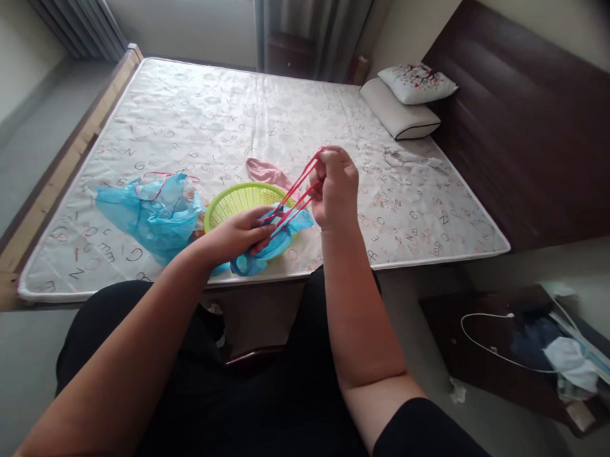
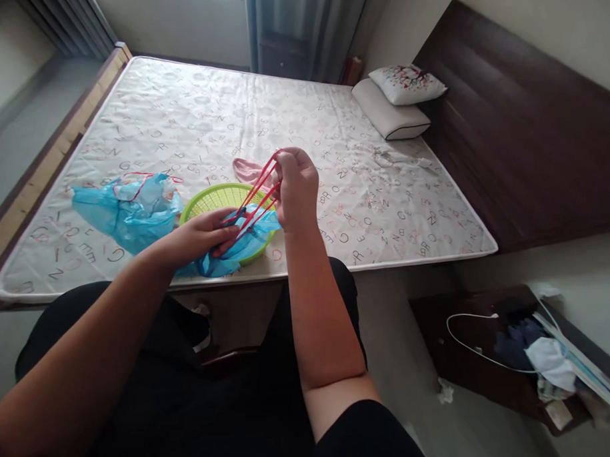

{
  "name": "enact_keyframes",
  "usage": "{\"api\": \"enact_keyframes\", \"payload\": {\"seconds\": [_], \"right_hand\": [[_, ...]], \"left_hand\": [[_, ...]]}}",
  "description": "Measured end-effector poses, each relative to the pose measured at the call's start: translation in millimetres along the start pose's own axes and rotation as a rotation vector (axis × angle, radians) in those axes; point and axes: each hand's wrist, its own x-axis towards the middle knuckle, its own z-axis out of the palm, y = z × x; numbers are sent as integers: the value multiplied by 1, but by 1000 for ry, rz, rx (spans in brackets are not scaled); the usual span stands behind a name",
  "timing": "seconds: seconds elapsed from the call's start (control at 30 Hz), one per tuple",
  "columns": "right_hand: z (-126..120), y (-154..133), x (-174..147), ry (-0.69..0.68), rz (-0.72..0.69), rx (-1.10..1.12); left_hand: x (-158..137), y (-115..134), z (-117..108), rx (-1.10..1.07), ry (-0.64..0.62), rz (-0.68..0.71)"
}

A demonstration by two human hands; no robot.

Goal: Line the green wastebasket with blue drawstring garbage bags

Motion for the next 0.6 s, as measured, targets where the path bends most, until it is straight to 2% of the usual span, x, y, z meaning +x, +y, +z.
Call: {"api": "enact_keyframes", "payload": {"seconds": [0.13,0.33,0.43,0.6], "right_hand": [[6,-4,-6,-5,70,56],[11,-4,-9,-142,79,59],[13,-6,-11,-179,99,84],[10,-15,-15,-305,181,43]], "left_hand": [[0,0,-5,63,102,48],[-9,22,9,-94,299,211],[-11,27,14,-87,289,255],[-8,22,13,14,259,318]]}}
